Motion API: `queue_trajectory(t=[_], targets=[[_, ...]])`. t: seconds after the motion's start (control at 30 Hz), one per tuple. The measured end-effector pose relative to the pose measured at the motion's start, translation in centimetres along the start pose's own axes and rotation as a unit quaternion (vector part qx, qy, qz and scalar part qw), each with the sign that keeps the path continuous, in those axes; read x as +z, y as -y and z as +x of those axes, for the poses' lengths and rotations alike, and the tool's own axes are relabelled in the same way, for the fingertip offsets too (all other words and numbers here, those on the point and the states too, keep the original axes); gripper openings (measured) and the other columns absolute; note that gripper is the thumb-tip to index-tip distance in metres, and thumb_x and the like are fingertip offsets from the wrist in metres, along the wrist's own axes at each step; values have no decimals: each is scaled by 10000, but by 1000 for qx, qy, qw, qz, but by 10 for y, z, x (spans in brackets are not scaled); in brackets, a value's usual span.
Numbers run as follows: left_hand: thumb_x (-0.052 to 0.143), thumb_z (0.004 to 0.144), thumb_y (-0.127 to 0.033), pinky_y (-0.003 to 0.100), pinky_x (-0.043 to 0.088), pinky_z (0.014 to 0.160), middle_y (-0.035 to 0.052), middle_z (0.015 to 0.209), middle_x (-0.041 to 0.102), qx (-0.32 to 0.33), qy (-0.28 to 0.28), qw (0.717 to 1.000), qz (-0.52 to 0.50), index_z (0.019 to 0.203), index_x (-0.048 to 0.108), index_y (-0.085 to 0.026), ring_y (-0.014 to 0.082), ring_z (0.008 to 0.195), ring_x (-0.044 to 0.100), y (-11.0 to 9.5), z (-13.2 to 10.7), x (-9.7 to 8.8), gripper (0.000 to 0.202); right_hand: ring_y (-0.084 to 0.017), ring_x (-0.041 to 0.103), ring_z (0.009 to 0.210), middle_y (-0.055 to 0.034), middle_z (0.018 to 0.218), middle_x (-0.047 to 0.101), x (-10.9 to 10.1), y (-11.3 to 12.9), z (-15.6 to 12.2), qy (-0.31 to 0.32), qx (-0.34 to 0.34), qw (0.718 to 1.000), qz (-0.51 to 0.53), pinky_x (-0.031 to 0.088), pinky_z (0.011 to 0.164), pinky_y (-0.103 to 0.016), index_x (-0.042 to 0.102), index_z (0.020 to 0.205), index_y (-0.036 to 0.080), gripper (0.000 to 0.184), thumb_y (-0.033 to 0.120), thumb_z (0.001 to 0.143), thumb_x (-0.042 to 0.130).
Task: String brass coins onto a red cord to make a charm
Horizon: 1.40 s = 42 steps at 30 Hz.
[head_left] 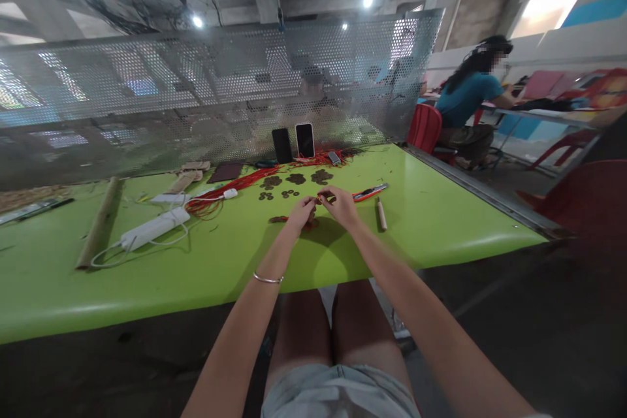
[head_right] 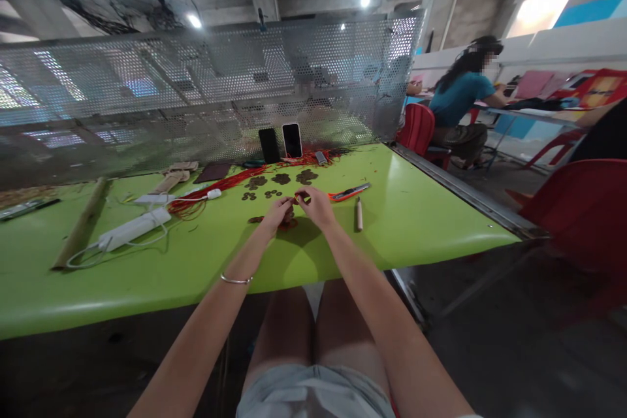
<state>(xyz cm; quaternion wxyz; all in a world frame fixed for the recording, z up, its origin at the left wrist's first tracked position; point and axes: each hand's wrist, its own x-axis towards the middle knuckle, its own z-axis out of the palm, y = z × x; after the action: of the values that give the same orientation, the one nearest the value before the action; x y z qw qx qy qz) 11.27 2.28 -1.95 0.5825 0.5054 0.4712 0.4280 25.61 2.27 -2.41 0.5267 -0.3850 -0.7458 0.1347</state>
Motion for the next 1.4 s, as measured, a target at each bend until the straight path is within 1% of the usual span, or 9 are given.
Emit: queue_trajectory(t=[0.13,0.33,0.4,0.53,0.73,0.9,1.0,1.23,1.4], targets=[[530,894,-311,263,522,617,43,922,602,-1,-1,1000,6,1041,564,-119,112,727,590,-1,-2,0,244,-136,627,795,-38,898,646,0,-1,0,3,1,1000,-3,538,706,-311,612,949,127,193,301,889,556],[532,893,-307,268,526,626,46,936,602,-4,-9,1000,9,1049,562,-120,116,740,593,2,2,0,246,-136,632,800,-42,917,651,1,-1,0,13,-6,1000,8,540,727,-323,616,963,127,198,301,891,554],[534,892,-307,282,530,647,51,958,602,-6,-12,1000,6,1062,560,-122,125,765,597,3,4,0,253,-140,635,816,-48,940,654,2,-1,0,18,-9,1000,13,542,736,-326,619,981,130,208,306,892,551],[538,888,-317,347,533,742,75,1062,591,-7,-17,1000,-9,1117,547,-132,164,881,601,3,4,-2,295,-139,637,822,-52,946,660,3,-1,0,24,-8,999,23,545,732,-318,627,977,137,212,315,896,544],[538,887,-321,354,532,752,78,1076,587,-2,-29,999,-31,1126,545,-134,169,895,600,1,0,-2,303,-128,633,786,-49,920,659,1,1,1,27,19,999,32,547,700,-302,630,953,137,223,328,907,525],[534,890,-321,332,534,721,71,1039,595,1,-45,999,-29,1105,551,-130,155,855,602,-2,-2,-1,288,-135,639,802,-51,925,663,2,1,2,42,34,997,50,550,711,-313,631,979,136,232,333,901,536],[533,890,-326,339,532,730,72,1043,594,2,-50,998,-25,1103,552,-129,159,864,602,-4,-4,0,291,-135,641,801,-51,935,663,3,-2,2,53,42,996,62,552,712,-314,628,998,136,232,327,898,542],[536,887,-328,369,526,775,83,1097,582,6,-44,998,-35,1134,542,-137,178,921,596,-4,-5,0,312,-123,638,747,-43,912,662,4,-10,2,63,59,994,71,551,706,-316,621,1011,133,243,334,894,550],[534,889,-326,343,534,736,75,1057,592,10,-39,999,-23,1116,548,-133,162,874,602,-3,-3,0,298,-135,638,790,-45,918,655,2,-8,3,65,70,993,73,547,719,-323,617,998,128,233,325,889,558]])
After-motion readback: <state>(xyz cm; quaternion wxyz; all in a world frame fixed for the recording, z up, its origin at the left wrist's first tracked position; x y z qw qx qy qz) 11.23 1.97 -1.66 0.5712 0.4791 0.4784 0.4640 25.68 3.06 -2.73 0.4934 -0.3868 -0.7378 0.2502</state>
